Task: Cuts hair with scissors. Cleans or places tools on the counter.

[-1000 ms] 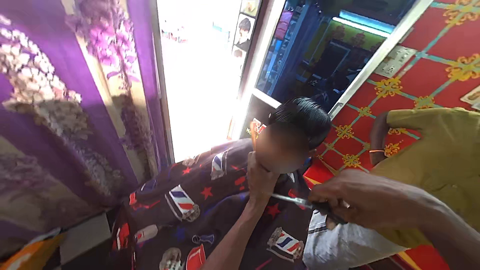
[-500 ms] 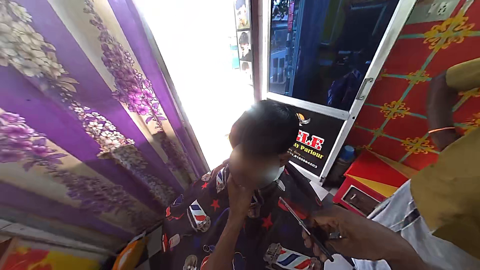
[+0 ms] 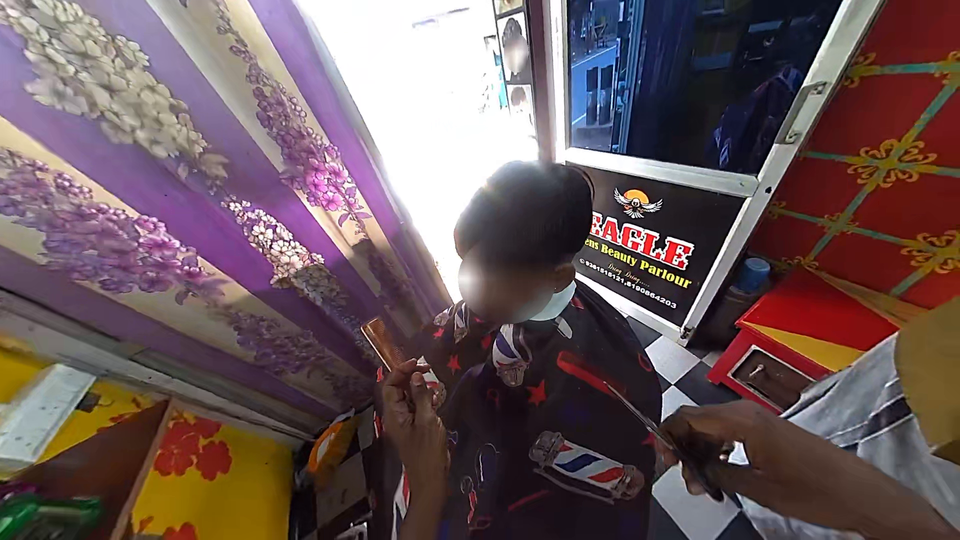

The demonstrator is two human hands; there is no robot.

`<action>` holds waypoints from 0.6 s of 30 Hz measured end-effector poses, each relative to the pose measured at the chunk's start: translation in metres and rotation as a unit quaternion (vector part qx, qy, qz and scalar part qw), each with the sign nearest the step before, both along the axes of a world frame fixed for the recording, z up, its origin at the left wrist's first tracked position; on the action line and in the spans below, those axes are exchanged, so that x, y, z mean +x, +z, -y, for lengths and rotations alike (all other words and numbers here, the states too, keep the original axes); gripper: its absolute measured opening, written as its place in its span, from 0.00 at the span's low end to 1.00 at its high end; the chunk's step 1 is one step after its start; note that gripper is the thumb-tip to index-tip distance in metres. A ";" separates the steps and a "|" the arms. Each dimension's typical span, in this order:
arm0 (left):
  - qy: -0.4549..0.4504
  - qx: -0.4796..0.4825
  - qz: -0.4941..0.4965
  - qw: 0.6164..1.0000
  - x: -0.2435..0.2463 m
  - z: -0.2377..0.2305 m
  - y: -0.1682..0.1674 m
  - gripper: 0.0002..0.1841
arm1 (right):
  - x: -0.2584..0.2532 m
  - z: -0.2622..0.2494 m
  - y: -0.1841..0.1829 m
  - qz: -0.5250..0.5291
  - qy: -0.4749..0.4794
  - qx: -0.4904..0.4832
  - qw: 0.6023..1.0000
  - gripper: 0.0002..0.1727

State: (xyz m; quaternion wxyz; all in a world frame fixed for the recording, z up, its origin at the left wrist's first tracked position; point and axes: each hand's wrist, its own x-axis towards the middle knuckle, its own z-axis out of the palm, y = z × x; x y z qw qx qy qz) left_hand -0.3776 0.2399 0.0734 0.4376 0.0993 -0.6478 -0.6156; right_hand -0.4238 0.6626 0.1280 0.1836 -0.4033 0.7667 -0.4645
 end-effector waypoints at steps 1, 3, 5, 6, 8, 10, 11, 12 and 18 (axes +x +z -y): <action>0.011 0.012 0.009 1.000 0.010 -0.006 -0.007 0.14 | -0.007 0.005 0.017 -0.037 0.005 0.048 0.998 0.16; 0.026 0.037 0.034 0.998 0.025 -0.018 -0.020 0.14 | -0.025 0.023 0.056 -0.113 0.019 0.126 0.985 0.16; 0.042 0.046 0.057 0.996 0.043 -0.028 -0.034 0.13 | -0.050 0.042 0.093 -0.148 0.052 0.164 0.974 0.16; 0.049 0.044 0.070 0.995 0.053 -0.032 -0.036 0.13 | -0.067 0.049 0.103 -0.161 0.070 0.171 0.970 0.15; 0.061 0.035 0.096 0.993 0.078 -0.036 -0.034 0.13 | -0.101 0.059 0.113 -0.184 0.104 0.156 0.965 0.16; 0.093 0.042 0.114 0.988 0.101 -0.039 -0.030 0.14 | -0.124 0.071 0.119 -0.200 0.134 0.140 0.961 0.19; 0.116 0.048 0.119 0.985 0.111 -0.041 -0.030 0.13 | -0.133 0.076 0.119 -0.213 0.138 0.135 0.958 0.19; 0.136 0.052 0.122 0.982 0.118 -0.043 -0.031 0.13 | -0.141 0.081 0.118 -0.228 0.140 0.129 0.955 0.19; 0.179 0.099 0.134 0.970 0.139 -0.064 -0.054 0.12 | -0.169 0.093 0.116 -0.211 0.178 0.115 0.954 0.17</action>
